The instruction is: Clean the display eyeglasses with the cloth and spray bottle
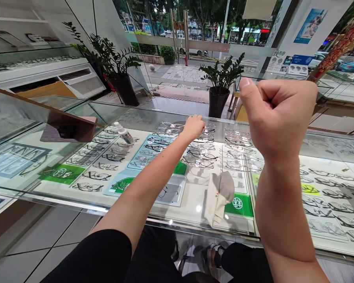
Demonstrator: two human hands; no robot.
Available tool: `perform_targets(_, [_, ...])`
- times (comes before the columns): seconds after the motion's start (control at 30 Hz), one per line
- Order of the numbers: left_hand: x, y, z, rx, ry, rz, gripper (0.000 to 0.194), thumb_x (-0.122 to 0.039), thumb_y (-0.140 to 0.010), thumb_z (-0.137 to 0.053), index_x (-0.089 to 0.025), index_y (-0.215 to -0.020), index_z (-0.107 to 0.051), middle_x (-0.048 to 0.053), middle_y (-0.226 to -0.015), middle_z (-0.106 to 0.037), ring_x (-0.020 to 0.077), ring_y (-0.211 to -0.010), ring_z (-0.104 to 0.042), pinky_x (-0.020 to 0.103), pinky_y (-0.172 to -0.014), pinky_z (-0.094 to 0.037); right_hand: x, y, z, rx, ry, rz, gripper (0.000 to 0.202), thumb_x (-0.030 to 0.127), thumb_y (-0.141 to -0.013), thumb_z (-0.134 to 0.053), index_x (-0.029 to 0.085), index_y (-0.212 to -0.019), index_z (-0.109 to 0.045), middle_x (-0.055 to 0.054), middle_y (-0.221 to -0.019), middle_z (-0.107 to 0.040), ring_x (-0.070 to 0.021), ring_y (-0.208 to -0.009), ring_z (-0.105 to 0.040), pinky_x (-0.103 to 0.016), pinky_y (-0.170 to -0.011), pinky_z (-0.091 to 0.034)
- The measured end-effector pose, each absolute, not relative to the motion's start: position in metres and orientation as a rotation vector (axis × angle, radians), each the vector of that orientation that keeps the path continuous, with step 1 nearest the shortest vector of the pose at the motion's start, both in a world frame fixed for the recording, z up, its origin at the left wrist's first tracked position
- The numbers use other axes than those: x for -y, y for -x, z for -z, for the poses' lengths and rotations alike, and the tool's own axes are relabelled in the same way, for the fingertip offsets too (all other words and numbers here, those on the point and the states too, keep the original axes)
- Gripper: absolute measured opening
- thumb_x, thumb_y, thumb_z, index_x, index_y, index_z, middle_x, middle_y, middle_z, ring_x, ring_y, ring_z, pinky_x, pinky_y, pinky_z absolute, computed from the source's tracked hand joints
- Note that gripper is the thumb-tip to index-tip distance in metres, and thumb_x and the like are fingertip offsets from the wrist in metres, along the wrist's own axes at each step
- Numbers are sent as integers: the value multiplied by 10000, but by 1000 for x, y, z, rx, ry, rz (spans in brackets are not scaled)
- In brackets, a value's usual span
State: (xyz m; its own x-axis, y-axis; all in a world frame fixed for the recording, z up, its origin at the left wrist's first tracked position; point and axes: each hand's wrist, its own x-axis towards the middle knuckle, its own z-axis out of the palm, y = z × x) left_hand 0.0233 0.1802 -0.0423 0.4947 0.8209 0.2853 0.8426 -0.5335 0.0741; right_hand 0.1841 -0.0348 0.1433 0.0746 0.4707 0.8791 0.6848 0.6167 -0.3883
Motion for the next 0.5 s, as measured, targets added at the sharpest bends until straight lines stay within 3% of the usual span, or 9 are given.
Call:
perform_targets(0.17, [-182,-22,53,1353,2691,406,410,-275,-1015,-427,-192,-1078,-823,119,-1479,-645,396,-1335,-441,550,-1058,-318,33,-184,-141,1569,1010,169,603,252,-988,-649,241,-578,-207,57,-604,-149,-99,-555,-230,-307,-592,-265])
perform_targets(0.37, [-185,-21,59,1440,2771,449,460,-318,-1013,-385,-195,-1074,-824,114,-1428,-695,425,-1344,-432,604,-1074,-272,34,-185,-141,1606,994,164,601,332,-1009,-634,247,-587,-214,53,-588,-180,-102,-560,-305,-299,-576,-259])
perform_targets(0.5, [-185,-21,57,1476,2738,570,426,-332,-995,-427,-208,-1136,-809,124,-1426,-688,418,-1340,-432,607,-1087,-267,33,-186,-142,1605,988,188,608,350,-1015,-629,245,-581,-216,58,-582,-169,-96,-543,-245,-307,-550,-222])
